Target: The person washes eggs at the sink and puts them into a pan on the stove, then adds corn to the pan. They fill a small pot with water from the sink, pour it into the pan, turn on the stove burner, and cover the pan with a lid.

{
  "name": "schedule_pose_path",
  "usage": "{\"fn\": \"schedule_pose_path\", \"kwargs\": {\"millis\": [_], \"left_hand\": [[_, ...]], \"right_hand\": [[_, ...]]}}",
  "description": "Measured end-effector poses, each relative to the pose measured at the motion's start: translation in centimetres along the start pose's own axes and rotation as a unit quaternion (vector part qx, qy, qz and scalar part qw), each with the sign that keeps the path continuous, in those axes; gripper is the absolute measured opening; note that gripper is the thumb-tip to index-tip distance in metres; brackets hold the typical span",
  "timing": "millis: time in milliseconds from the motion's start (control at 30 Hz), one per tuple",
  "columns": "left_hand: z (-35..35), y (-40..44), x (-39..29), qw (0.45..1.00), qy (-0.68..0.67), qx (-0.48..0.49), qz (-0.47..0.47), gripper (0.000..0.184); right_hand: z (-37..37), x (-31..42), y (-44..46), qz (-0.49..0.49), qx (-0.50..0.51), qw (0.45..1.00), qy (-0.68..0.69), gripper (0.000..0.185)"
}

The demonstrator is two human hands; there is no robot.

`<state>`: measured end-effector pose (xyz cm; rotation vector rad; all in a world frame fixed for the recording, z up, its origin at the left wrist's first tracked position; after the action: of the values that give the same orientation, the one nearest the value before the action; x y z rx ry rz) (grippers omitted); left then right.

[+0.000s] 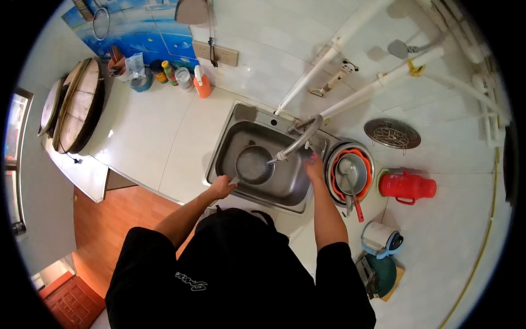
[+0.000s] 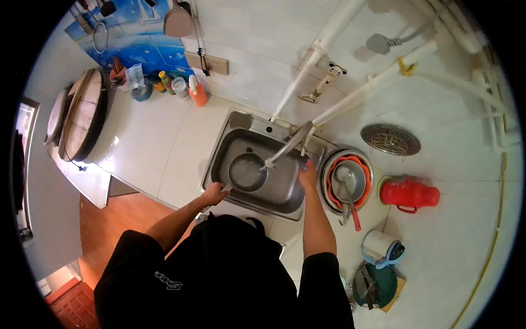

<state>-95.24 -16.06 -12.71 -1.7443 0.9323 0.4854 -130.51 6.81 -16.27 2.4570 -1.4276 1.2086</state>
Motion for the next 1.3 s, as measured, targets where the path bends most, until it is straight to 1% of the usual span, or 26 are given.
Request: {"fn": "schedule_pose_path", "kwargs": {"millis": [33, 100, 133, 200, 267, 433, 500, 533, 600, 700, 733, 767, 800, 833, 867, 900, 933, 967, 1000, 1033, 1067, 1100, 1133, 1200, 1233, 1300], "left_hand": [[0.1, 0.1, 0.2, 1.000, -0.005, 0.008, 0.003, 0.038], [0.2, 0.1, 0.6, 1.000, -0.016, 0.010, 0.004, 0.038], [0.1, 0.2, 0.7, 1.000, -0.012, 0.004, 0.016, 0.037], [0.2, 0.2, 0.9, 1.000, -0.011, -0.005, 0.025, 0.037], [0.3, 0.3, 1.2, 0.999, -0.013, -0.020, 0.043, 0.035], [0.1, 0.4, 1.1, 0.999, -0.018, -0.014, 0.042, 0.034], [-0.2, 0.2, 0.7, 0.999, -0.020, -0.013, 0.040, 0.034], [-0.3, 0.1, 0.4, 1.000, -0.016, 0.005, 0.025, 0.033], [-0.4, -0.1, 0.1, 1.000, -0.011, 0.023, 0.010, 0.032], [0.0, 0.0, 0.3, 1.000, -0.004, 0.006, 0.025, 0.033], [0.2, 0.1, 0.5, 0.999, -0.016, -0.007, 0.040, 0.032], [0.2, 0.3, 0.9, 0.998, -0.027, -0.021, 0.056, 0.031], [-0.1, -0.1, 0.4, 0.998, -0.027, -0.022, 0.054, 0.031], [-0.6, -0.7, -0.6, 0.999, -0.029, 0.000, 0.021, 0.031], [-0.9, -0.9, -1.1, 0.999, -0.031, 0.022, -0.011, 0.030], [-0.6, -0.7, -0.6, 0.999, -0.031, 0.021, -0.012, 0.030], [-0.2, -0.5, -0.1, 0.999, -0.034, 0.005, 0.012, 0.031], [0.1, -0.2, 0.4, 0.999, -0.037, -0.010, 0.035, 0.031], [-0.2, -0.4, 0.0, 0.999, -0.037, -0.012, 0.034, 0.031], [-0.3, -0.6, -0.3, 0.999, -0.033, -0.006, 0.022, 0.031], [-0.3, -0.8, -0.6, 0.999, -0.031, 0.001, 0.010, 0.031], [-0.2, -0.6, -0.3, 0.999, -0.032, 0.001, 0.009, 0.031], [0.0, -0.4, -0.1, 1.000, -0.026, 0.000, 0.017, 0.031], [0.1, -0.4, -0.1, 0.999, -0.020, 0.000, 0.025, 0.031], [0.0, -0.5, -0.4, 0.999, -0.028, 0.002, 0.032, 0.033], [-0.2, -0.6, -0.7, 0.999, -0.035, 0.005, 0.040, 0.035]], "right_hand": [[-0.4, 1.1, 0.1, -0.005, 0.005, 1.000, -0.004, 0.051], [-1.1, 2.8, 0.3, 0.056, 0.037, 0.998, 0.009, 0.063], [-1.4, 3.7, 0.5, 0.051, 0.041, 0.998, 0.006, 0.063], [-1.4, 4.0, 0.8, 0.096, 0.066, 0.991, 0.060, 0.070], [-1.1, 4.0, 1.4, 0.080, 0.071, 0.993, 0.042, 0.071], [-0.2, 2.1, 3.3, 0.042, 0.079, 0.996, 0.021, 0.073], [0.0, 1.9, 3.5, 0.035, 0.114, 0.992, 0.040, 0.074], [0.1, 1.7, 3.6, 0.035, 0.114, 0.992, 0.040, 0.074], [0.7, 1.2, 3.9, 0.047, 0.137, 0.984, 0.107, 0.076], [2.6, -4.4, 6.5, 0.045, 0.114, 0.988, 0.099, 0.078], [2.1, -2.8, 5.7, 0.044, 0.116, 0.987, 0.099, 0.078], [1.2, -1.2, 4.9, 0.048, 0.076, 0.993, 0.071, 0.077], [0.5, 0.0, 4.2, 0.052, 0.037, 0.997, 0.043, 0.076], [0.7, -0.4, 4.4, 0.051, 0.038, 0.997, 0.043, 0.076], [1.0, -0.8, 4.9, 0.052, 0.062, 0.995, 0.058, 0.077], [1.2, -1.2, 5.2, 0.052, 0.087, 0.992, 0.073, 0.079], [1.2, -0.9, 5.2, 0.051, 0.088, 0.992, 0.073, 0.079], [1.3, -0.7, 5.3, 0.052, 0.092, 0.989, 0.108, 0.076], [1.7, -1.1, 5.6, 0.053, 0.097, 0.984, 0.142, 0.072], [1.8, -1.4, 6.1, 0.051, 0.099, 0.983, 0.143, 0.072], [2.0, -1.7, 6.5, 0.036, 0.117, 0.977, 0.177, 0.072], [2.0, -1.7, 6.7, 0.021, 0.134, 0.968, 0.212, 0.073], [1.9, -1.8, 6.9, 0.021, 0.135, 0.968, 0.212, 0.073], [1.8, -2.4, 7.2, 0.106, 0.135, 0.952, 0.252, 0.069], [1.8, -2.3, 7.2, 0.107, 0.135, 0.952, 0.253, 0.069], [1.9, -2.5, 7.2, 0.128, 0.086, 0.950, 0.270, 0.061]]}}
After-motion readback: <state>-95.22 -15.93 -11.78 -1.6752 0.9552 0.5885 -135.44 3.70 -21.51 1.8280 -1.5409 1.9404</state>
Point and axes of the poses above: each hand's wrist, its own y-axis towards the middle knuckle, its own z-axis out of the palm, x = y × z, the point moved 4 cm from there along y, towards the middle knuckle, and after that the axes turned 14 degrees about x, right-handed, at the moved point
